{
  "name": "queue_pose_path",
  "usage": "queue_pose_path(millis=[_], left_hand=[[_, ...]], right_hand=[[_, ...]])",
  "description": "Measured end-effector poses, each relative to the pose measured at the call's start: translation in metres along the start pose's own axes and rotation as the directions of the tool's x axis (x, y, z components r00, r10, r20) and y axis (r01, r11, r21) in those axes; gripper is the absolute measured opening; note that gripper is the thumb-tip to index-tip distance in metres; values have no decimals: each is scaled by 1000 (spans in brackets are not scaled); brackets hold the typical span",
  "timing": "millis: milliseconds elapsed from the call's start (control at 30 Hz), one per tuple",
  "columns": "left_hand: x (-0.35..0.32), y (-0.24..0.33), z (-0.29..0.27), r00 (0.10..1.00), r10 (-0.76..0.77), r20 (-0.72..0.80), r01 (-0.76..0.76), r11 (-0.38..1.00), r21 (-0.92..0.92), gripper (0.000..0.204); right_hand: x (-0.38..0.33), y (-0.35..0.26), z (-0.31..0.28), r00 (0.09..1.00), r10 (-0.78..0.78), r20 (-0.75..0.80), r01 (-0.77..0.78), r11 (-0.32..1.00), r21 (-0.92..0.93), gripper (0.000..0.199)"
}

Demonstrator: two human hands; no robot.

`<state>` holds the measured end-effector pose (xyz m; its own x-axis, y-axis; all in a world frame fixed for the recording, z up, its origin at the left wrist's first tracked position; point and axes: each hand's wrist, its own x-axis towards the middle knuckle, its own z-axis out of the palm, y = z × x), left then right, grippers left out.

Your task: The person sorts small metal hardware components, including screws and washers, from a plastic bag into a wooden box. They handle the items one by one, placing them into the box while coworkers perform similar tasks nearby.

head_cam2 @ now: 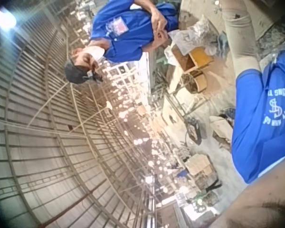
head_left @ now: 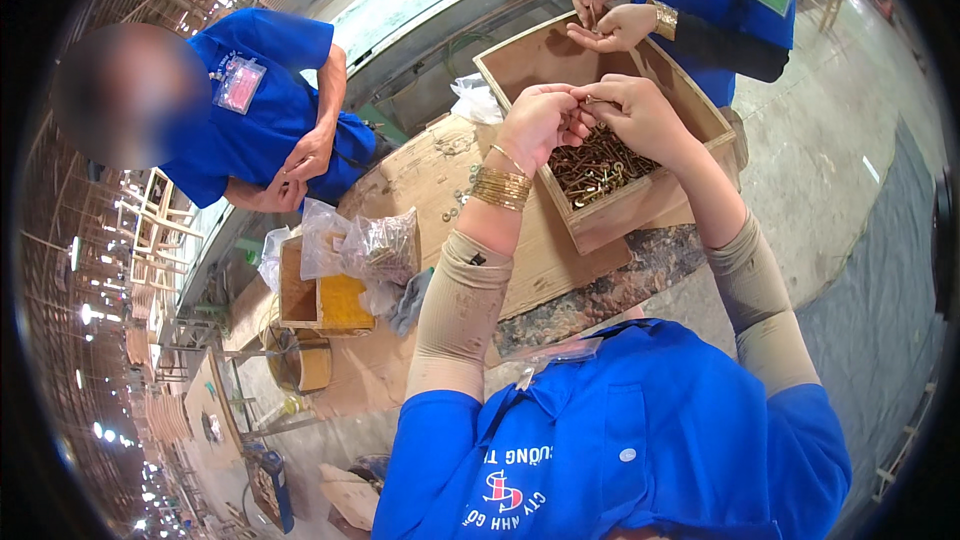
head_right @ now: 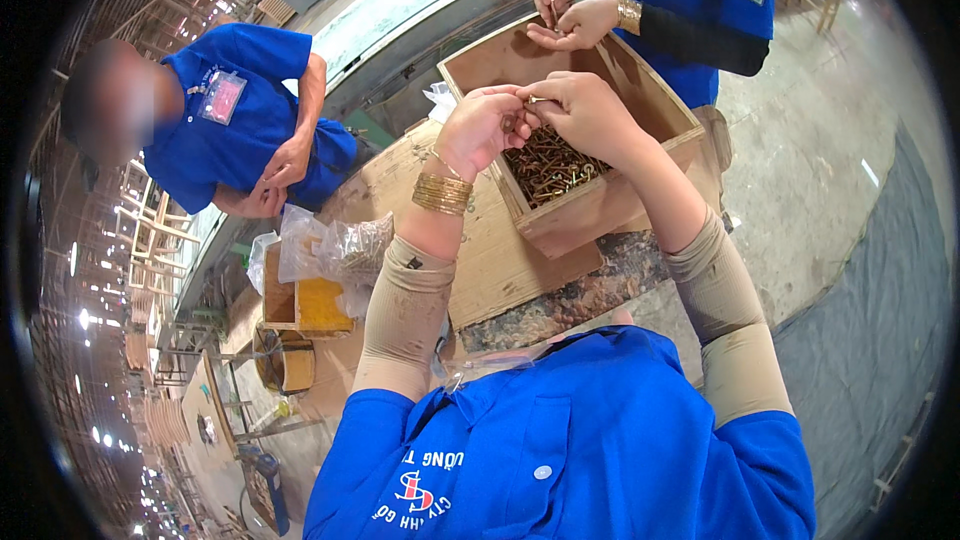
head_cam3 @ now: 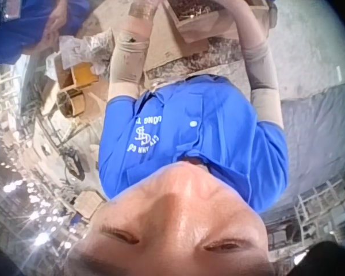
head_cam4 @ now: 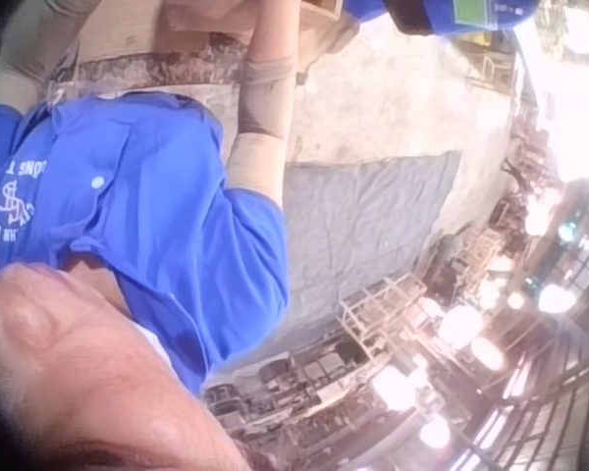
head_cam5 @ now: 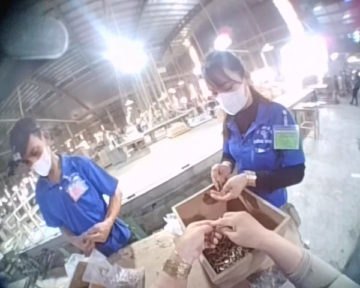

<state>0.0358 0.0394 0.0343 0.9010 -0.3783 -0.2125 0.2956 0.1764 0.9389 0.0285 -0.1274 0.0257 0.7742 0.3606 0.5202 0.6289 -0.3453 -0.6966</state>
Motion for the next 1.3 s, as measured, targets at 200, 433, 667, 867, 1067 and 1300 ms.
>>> queue_pose_path(millis=[200,433,667,867,1067,1300], left_hand=[[2,-6,-2,998,-28,60,31,998,-55,17],[10,-7,3,998,-46,33,48,996,-78,17],[30,-5,7,988,-42,-149,107,881,462,29],[24,-3,-15,995,23,98,-41,980,193,39],[10,-1,0,984,-30,177,23,999,42,41],[7,-5,7,994,-20,109,14,998,58,15]], right_hand=[[3,6,-6,988,-1,153,-14,995,102,19],[-1,10,-14,954,296,58,-296,882,367,24],[-9,6,-21,969,162,-187,-173,984,-43,24],[-14,10,-18,954,263,-142,-221,941,257,21],[-17,13,-2,924,327,-200,-193,847,495,20],[-14,10,7,912,266,-313,-125,905,406,14]])
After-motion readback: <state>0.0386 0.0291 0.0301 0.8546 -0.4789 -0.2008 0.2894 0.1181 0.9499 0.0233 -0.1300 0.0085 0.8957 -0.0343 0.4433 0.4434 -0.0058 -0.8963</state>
